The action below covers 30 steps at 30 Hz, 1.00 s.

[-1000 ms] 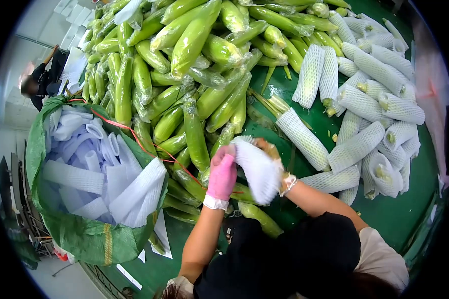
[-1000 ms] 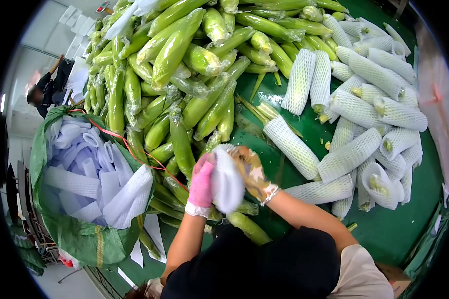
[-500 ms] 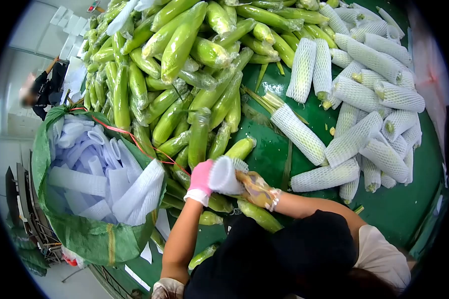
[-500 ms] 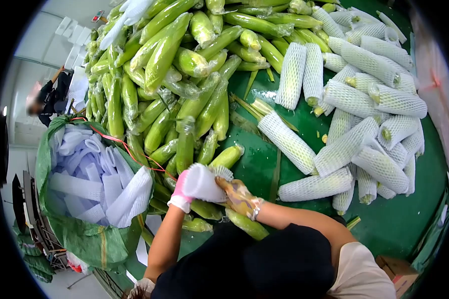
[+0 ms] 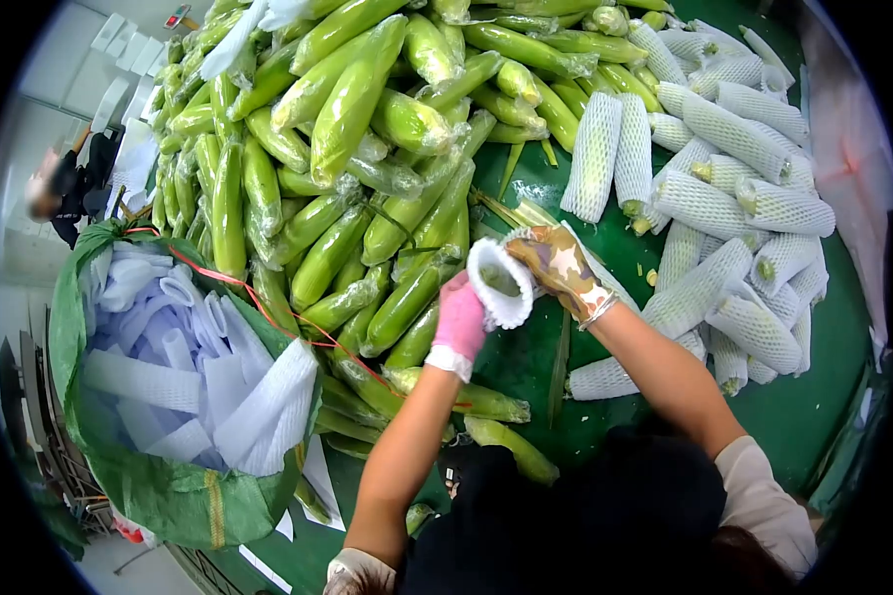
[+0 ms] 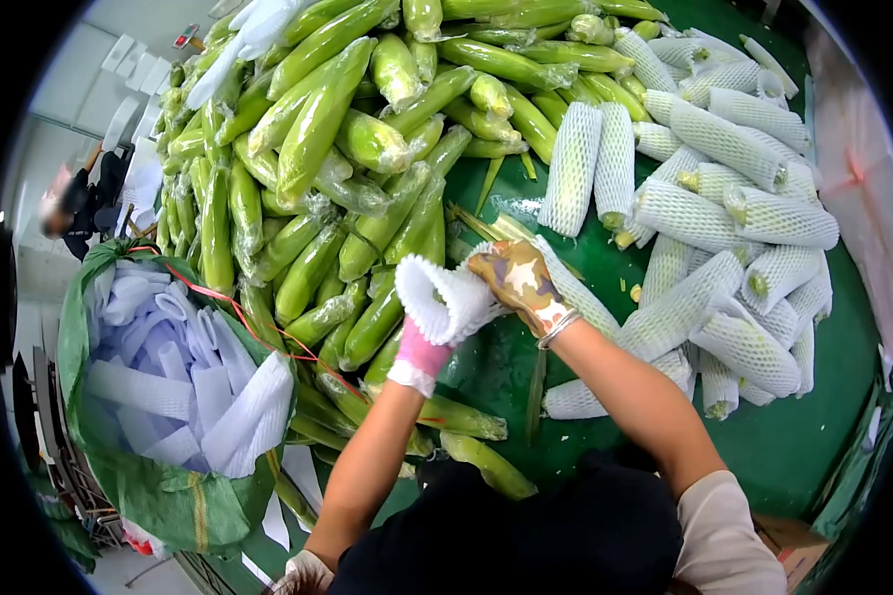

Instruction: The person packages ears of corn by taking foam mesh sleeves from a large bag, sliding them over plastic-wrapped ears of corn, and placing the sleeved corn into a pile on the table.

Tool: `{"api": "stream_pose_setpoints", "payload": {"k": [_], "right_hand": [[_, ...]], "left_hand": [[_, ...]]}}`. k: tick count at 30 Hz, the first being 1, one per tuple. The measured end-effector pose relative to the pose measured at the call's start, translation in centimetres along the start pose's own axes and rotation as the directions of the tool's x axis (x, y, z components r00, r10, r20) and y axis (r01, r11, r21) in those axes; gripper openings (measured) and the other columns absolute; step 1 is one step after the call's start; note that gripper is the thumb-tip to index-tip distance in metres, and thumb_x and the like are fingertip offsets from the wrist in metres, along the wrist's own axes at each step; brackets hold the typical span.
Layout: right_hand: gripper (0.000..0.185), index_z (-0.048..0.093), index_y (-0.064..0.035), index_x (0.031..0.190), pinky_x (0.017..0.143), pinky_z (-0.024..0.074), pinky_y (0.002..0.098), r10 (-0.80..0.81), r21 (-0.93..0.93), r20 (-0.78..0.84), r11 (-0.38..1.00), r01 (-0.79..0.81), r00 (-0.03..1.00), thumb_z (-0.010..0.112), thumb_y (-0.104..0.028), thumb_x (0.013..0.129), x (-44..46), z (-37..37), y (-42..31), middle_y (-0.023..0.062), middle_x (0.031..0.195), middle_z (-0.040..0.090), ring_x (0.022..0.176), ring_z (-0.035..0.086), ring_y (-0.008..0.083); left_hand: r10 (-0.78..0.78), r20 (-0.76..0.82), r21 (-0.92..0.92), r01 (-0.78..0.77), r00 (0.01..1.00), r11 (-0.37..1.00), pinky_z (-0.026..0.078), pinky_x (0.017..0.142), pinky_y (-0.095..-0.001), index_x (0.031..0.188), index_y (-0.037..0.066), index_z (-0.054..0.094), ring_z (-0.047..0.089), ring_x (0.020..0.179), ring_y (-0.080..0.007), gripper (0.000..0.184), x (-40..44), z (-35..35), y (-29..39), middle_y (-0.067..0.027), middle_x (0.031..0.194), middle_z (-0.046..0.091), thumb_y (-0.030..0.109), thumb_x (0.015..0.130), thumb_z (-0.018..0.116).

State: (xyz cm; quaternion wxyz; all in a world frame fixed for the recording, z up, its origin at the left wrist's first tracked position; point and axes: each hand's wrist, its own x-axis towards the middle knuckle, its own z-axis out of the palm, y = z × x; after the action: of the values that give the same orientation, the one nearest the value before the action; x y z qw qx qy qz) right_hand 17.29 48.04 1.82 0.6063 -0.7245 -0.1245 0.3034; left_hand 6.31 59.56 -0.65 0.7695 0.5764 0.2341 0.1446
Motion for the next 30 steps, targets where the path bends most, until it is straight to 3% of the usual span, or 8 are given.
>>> {"api": "stream_pose_setpoints", "payload": {"k": [5, 10, 13, 14, 17, 21, 24, 30], "right_hand": [[0.026, 0.063, -0.0036, 0.08, 0.06, 0.0474, 0.0412, -0.384, -0.606, -0.201, 0.771, 0.194, 0.901, 0.065, -0.029, 0.078, 1.1, -2.4, 5.5, 0.0185, 0.07, 0.062, 0.067, 0.06, 0.0363], [0.017, 0.056, -0.0044, 0.088, 0.065, 0.0472, 0.0394, -0.326, -0.755, -0.095, 0.64, 0.146, 0.94, 0.052, -0.021, 0.089, 0.3, -4.6, 5.4, 0.0187, 0.076, 0.062, 0.073, 0.061, 0.0327], [0.039, 0.058, -0.001, 0.11, 0.075, 0.0478, 0.0322, -0.27, -0.246, -0.223, 0.945, 0.214, 0.937, 0.05, -0.036, 0.094, 0.0, -4.4, 8.7, 0.0133, 0.1, 0.066, 0.094, 0.063, 0.0242], [0.05, 0.052, -0.0057, 0.125, 0.084, 0.0479, 0.0396, 0.447, 0.448, -0.123, 0.822, -0.352, 0.886, 0.046, -0.045, 0.094, -3.3, -3.2, 1.6, 0.0126, 0.119, 0.061, 0.107, 0.058, 0.0274], [0.057, 0.044, -0.0134, 0.132, 0.062, 0.0522, 0.0436, -0.204, 0.741, 0.66, 0.333, -0.583, 0.723, 0.043, -0.053, 0.09, -3.8, -11.2, 6.9, 0.0169, 0.124, 0.054, 0.093, 0.058, 0.0359], [0.05, 0.046, 0.0003, 0.119, 0.055, 0.0483, 0.0284, 0.051, 0.969, 0.186, 0.156, -0.192, 0.981, 0.047, -0.041, 0.09, -5.5, -14.5, 0.6, 0.0134, 0.094, 0.053, 0.064, 0.054, 0.0167], [0.038, 0.051, -0.0015, 0.109, 0.06, 0.0487, 0.0317, -0.209, 0.276, 0.197, 0.949, 0.15, 0.958, 0.055, -0.033, 0.089, -9.3, -8.6, 1.6, 0.0101, 0.09, 0.056, 0.067, 0.056, 0.0192], [0.052, 0.046, -0.0108, 0.128, 0.062, 0.0518, 0.0383, 0.249, -0.764, 0.633, 0.352, 0.54, 0.733, 0.058, -0.03, 0.082, -19.2, 9.0, 5.3, 0.0104, 0.101, 0.06, 0.079, 0.064, 0.0289]], "left_hand": [[-0.127, -0.284, -0.268, 0.049, 0.95, 0.962, 0.044, 0.059, -0.0261, 0.072, 0.001, 0.057, 0.05, 0.063, -0.0093, 0.013, 1.3, 2.8, -8.2, -0.0011, 0.068, 0.058, 0.007, 0.082, 0.062], [0.053, -0.26, 0.669, 0.14, 0.964, 0.73, 0.045, 0.061, -0.0404, 0.071, 0.0, 0.049, 0.053, 0.059, -0.0212, 0.03, 3.4, 3.9, -8.0, -0.0106, 0.066, 0.06, 0.023, 0.089, 0.058], [-0.154, -0.199, -0.124, 0.131, 0.968, 0.984, 0.047, 0.07, -0.0405, 0.081, 0.0, 0.054, 0.059, 0.073, -0.0245, 0.023, 4.8, 4.8, -10.5, -0.0141, 0.079, 0.064, 0.021, 0.086, 0.057], [-0.106, -0.158, -0.122, 0.087, 0.982, 0.989, 0.047, 0.073, -0.0397, 0.085, -0.001, 0.056, 0.06, 0.077, -0.0253, 0.021, 4.9, 6.2, -9.0, -0.0157, 0.083, 0.064, 0.02, 0.085, 0.057], [0.073, 0.031, 0.395, -0.079, 0.997, 0.915, 0.048, 0.075, -0.0341, 0.098, -0.002, 0.059, 0.062, 0.081, -0.0236, 0.024, 3.5, 10.6, 0.1, -0.0136, 0.09, 0.066, 0.018, 0.084, 0.056], [0.095, 0.2, 0.471, -0.181, 0.975, 0.864, 0.046, 0.062, -0.0236, 0.098, -0.001, 0.059, 0.056, 0.069, -0.0108, 0.019, 1.2, 7.4, 6.9, -0.005, 0.081, 0.061, 0.014, 0.086, 0.056], [0.001, -0.017, 0.445, 0.007, 1.0, 0.895, 0.045, 0.06, -0.0226, 0.1, 0.0, 0.057, 0.055, 0.067, -0.0095, 0.016, -2.8, 0.0, 9.4, -0.0025, 0.078, 0.059, 0.012, 0.089, 0.055], [0.772, -0.057, 0.951, -0.201, 0.633, 0.235, 0.045, 0.083, -0.032, 0.106, 0.001, 0.058, 0.058, 0.091, -0.0231, 0.029, -10.2, -7.5, 18.3, -0.0129, 0.098, 0.06, 0.011, 0.081, 0.068]]}}
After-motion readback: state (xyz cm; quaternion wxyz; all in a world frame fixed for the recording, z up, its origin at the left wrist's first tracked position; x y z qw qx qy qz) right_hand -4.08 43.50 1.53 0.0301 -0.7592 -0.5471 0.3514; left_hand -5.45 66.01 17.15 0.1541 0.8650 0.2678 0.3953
